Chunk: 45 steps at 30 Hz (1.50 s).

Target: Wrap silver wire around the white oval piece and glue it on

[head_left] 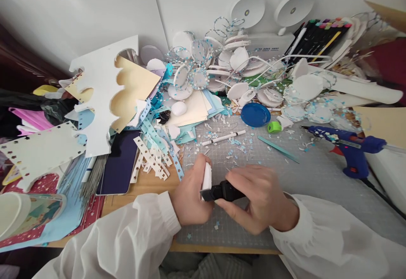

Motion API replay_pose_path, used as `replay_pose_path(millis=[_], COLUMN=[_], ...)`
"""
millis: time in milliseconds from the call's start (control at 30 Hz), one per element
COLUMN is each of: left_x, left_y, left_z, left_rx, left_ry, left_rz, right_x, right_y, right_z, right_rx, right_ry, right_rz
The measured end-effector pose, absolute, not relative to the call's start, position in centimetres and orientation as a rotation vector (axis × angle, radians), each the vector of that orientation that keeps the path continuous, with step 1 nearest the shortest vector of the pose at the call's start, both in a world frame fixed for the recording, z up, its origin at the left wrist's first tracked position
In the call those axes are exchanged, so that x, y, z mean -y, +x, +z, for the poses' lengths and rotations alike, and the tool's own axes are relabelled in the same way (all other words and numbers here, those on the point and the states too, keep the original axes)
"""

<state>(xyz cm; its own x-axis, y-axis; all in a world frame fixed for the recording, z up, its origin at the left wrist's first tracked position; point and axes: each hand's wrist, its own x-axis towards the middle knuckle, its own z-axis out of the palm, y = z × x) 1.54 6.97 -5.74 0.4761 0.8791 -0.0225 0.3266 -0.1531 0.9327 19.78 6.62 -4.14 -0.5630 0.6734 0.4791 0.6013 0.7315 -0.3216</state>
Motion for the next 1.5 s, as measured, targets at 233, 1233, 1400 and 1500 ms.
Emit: replay_pose_path(millis=[233,1233,1400,1500], left_x=[-7.1,-9.1,-9.0,-9.0], left_y=[1.5,0.6,0.8,0.9], left_z=[-5.5,-4.9,-4.8,-4.8], left_rx=[-1.055,-0.139,-0.18,-0.199], left_ry=[1.625,0.388,0.438,0.452], left_rz=[0.658,0.087,-0.066,-0.155], right_x=[-7.1,-7.0,-5.1,-5.1], right_y=[20.2,25.2,19.2,17.4], right_z=[-4.5,-4.3,-1.4,-1.0], right_rx=[2.321,1.967,1.903,1.883], right_ry=[-1.019,-1.44,-1.107,-1.054], right_rz=[0.156,-0.038,0.81,0.918])
